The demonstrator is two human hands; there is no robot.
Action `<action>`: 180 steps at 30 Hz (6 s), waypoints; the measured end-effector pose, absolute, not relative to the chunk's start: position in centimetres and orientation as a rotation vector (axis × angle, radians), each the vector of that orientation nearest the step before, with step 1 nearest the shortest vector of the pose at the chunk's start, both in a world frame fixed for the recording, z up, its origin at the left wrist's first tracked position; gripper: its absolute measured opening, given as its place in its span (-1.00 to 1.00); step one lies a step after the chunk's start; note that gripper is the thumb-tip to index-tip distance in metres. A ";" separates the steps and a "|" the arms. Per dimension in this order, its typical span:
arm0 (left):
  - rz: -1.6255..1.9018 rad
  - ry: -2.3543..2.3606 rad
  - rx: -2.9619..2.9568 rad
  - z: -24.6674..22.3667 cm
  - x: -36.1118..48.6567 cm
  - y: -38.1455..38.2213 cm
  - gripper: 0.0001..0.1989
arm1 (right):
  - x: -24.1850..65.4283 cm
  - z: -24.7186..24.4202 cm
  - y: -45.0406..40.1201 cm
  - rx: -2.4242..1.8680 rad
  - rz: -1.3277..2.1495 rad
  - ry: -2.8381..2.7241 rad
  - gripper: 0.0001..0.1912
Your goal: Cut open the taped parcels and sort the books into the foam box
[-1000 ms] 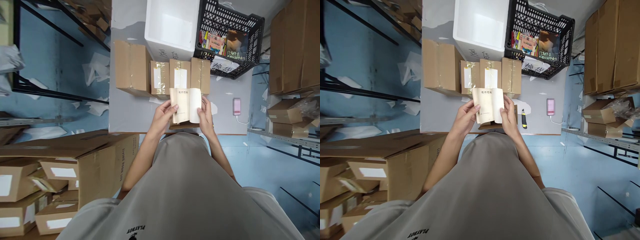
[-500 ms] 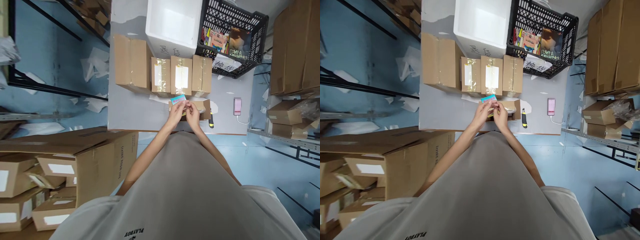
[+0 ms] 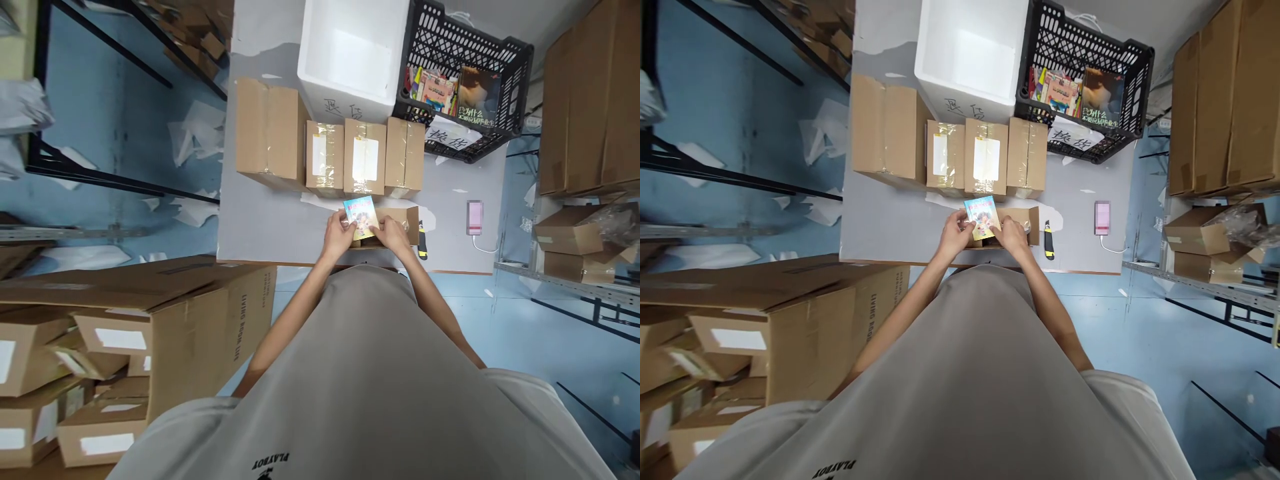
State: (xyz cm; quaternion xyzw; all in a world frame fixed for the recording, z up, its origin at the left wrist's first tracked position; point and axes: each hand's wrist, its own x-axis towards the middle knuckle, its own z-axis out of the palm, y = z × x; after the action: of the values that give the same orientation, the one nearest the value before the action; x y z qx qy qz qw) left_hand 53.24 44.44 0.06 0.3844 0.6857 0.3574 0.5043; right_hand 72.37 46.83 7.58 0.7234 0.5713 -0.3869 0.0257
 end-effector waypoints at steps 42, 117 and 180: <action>1.136 0.723 0.746 13.4 52.3 44.5 -0.09 | 70.1 19.0 41.6 2.296 -1.913 2.563 -0.56; 1.197 0.798 0.644 16.9 49.4 44.6 0.04 | 73.5 20.5 41.9 2.596 -1.926 2.459 -0.54; 1.217 0.879 0.590 16.9 49.4 43.9 -0.10 | 73.4 18.9 42.3 2.853 -2.201 2.066 -0.52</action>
State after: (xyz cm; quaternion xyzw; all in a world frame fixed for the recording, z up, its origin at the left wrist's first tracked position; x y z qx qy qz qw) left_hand 49.43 43.93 16.91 0.2639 0.3934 0.5447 0.6920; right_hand 73.37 42.29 18.93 0.6007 0.4350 -0.4636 -0.4848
